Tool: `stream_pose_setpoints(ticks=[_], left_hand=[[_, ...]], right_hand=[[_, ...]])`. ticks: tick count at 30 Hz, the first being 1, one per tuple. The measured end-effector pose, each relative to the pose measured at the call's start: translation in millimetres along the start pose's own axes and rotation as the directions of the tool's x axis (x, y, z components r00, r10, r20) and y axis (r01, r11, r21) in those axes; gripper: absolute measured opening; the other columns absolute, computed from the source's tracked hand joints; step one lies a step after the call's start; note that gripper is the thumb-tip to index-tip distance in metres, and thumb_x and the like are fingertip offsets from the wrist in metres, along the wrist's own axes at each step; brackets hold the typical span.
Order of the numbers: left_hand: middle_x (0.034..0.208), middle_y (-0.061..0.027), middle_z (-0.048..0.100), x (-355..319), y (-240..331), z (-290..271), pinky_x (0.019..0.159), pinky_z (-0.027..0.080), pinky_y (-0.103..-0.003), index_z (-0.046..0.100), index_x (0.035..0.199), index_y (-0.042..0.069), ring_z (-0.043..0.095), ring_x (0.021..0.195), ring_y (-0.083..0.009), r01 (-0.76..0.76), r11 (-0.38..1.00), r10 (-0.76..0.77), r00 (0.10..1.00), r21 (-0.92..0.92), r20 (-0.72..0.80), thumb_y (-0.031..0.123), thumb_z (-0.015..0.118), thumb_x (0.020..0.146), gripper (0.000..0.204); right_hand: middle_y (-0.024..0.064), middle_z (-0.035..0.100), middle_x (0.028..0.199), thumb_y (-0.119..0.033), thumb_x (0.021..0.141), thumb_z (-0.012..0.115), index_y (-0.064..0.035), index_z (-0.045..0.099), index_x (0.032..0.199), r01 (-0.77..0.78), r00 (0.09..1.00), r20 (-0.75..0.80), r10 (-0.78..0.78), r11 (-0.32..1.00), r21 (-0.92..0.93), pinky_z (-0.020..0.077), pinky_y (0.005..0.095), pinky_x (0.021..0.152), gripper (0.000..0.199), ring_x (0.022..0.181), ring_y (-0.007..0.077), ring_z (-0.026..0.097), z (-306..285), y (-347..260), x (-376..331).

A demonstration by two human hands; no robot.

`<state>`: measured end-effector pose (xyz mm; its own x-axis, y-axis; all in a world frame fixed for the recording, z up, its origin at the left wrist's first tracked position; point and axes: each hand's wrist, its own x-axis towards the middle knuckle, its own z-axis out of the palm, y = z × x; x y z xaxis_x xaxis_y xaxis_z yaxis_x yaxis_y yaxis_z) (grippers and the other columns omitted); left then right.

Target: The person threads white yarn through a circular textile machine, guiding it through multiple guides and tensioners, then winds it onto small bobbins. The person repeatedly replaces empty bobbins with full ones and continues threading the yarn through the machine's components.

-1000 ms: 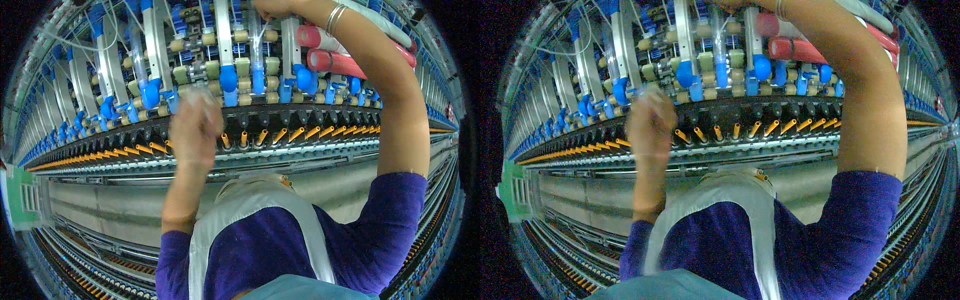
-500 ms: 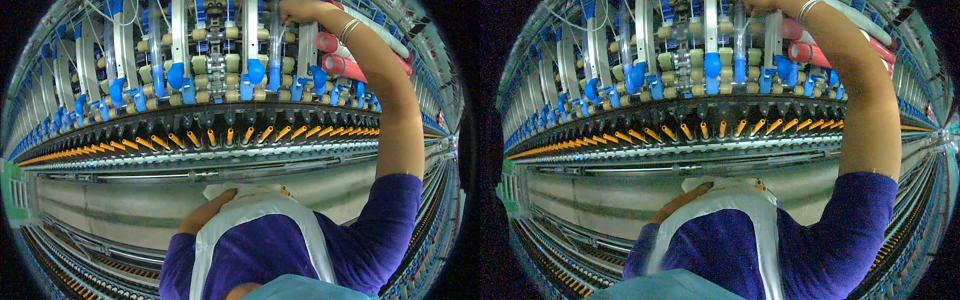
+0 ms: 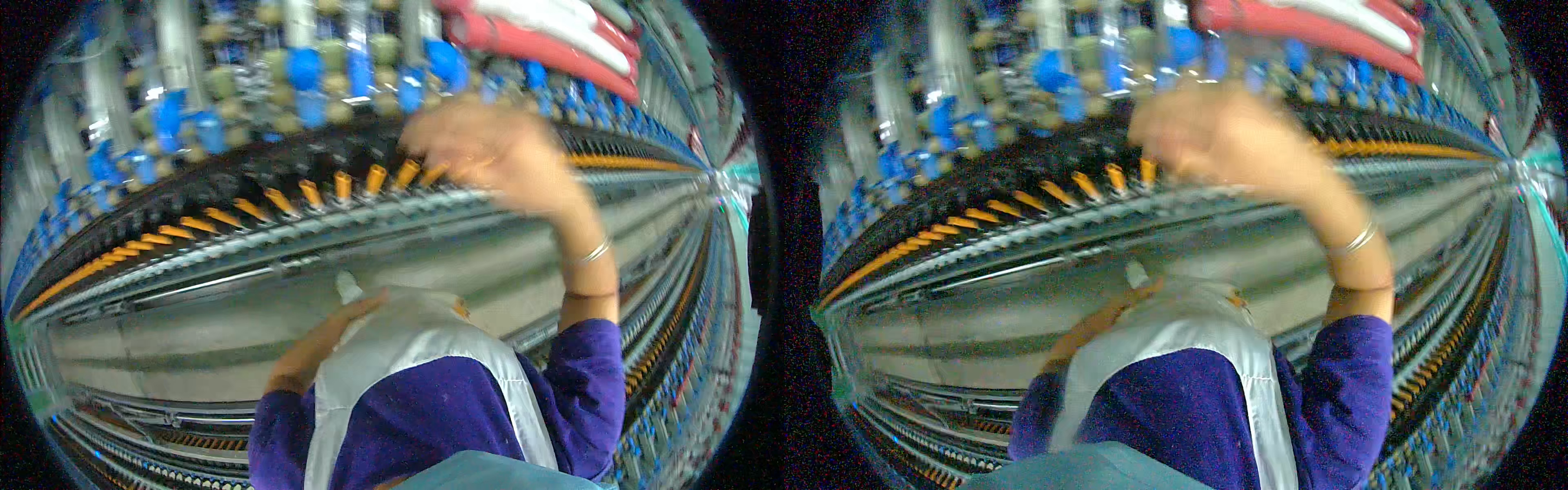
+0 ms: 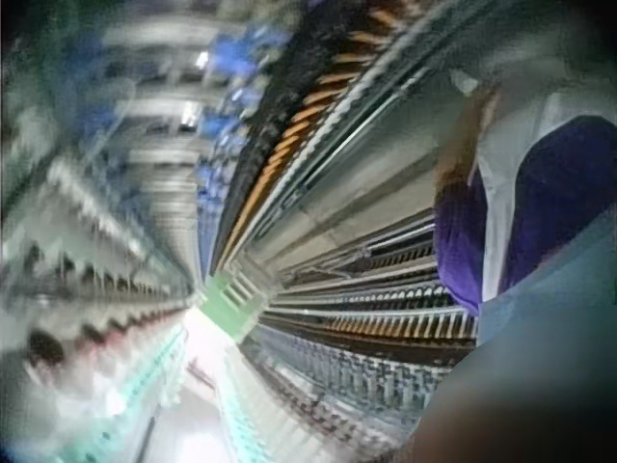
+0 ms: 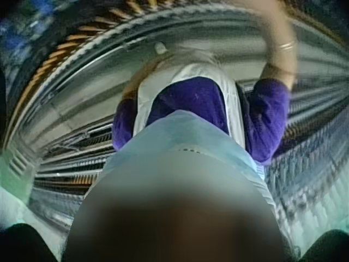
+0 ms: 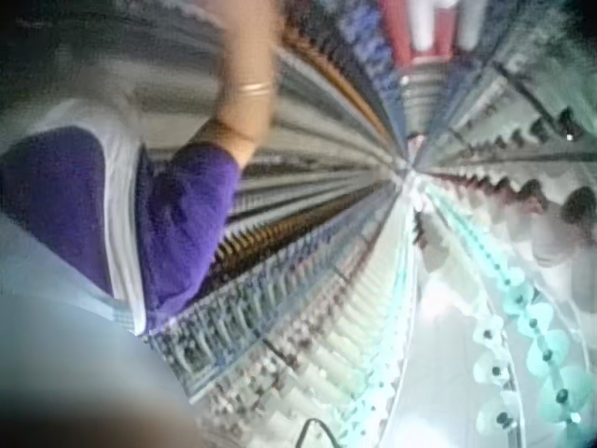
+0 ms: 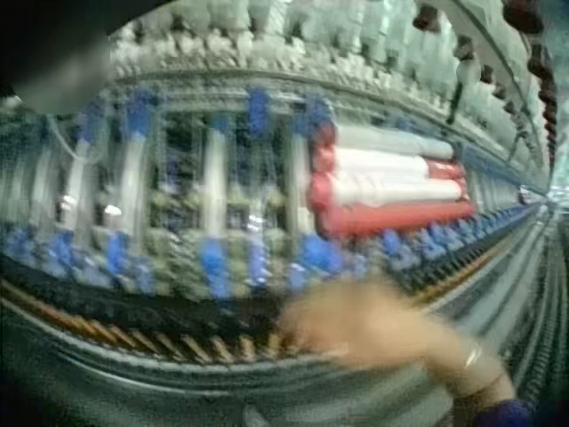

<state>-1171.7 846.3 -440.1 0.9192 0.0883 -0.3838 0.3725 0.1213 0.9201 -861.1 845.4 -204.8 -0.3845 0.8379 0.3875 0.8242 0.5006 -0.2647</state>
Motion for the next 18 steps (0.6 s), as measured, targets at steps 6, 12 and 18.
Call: stream_pose_setpoints(ticks=[6,12,18], left_hand=[[0.119,-0.0181,0.061,101.3,-32.3,54.8,0.095,0.044,-0.039,0.054,0.127,0.005,0.058,0.111,-0.0311,0.117,0.893,-0.064,0.989,0.434,-0.136,0.036,0.051,0.094,0.045],[0.122,-0.0208,0.058,235.7,-18.6,171.8,0.096,0.043,-0.04,0.054,0.125,0.001,0.056,0.112,-0.0353,-0.08,0.863,0.151,0.983,0.499,-0.104,0.027,0.061,0.089,0.045],[0.136,-0.0197,0.047,346.2,62.7,411.2,0.104,0.037,-0.039,0.044,0.134,0.0,0.045,0.126,-0.0321,-0.6,0.759,0.348,0.701,0.252,0.622,0.03,0.078,0.073,0.076]], right_hand=[[0.0254,0.048,0.131,-0.017,0.087,0.052,-0.0139,0.048,0.134,-0.519,0.474,0.751,0.459,0.835,-0.183,0.051,0.0486,0.084,0.047,0.104,0.0413,0.059,180.0,-64.5,-343.1],[0.016,0.065,0.084,-0.02,0.087,0.053,-0.0072,0.041,0.133,-0.854,0.125,0.572,0.81,0.382,-0.353,0.0542,0.0399,0.061,0.049,0.076,0.0337,0.067,137.3,-121.7,-522.5],[0.0155,0.067,0.086,-0.014,0.078,0.06,-0.0013,0.064,0.09,-0.865,0.115,0.662,0.741,0.402,-0.3,0.0522,0.0434,0.064,0.018,0.081,0.0351,0.066,-26.3,-124.9,-564.7]])
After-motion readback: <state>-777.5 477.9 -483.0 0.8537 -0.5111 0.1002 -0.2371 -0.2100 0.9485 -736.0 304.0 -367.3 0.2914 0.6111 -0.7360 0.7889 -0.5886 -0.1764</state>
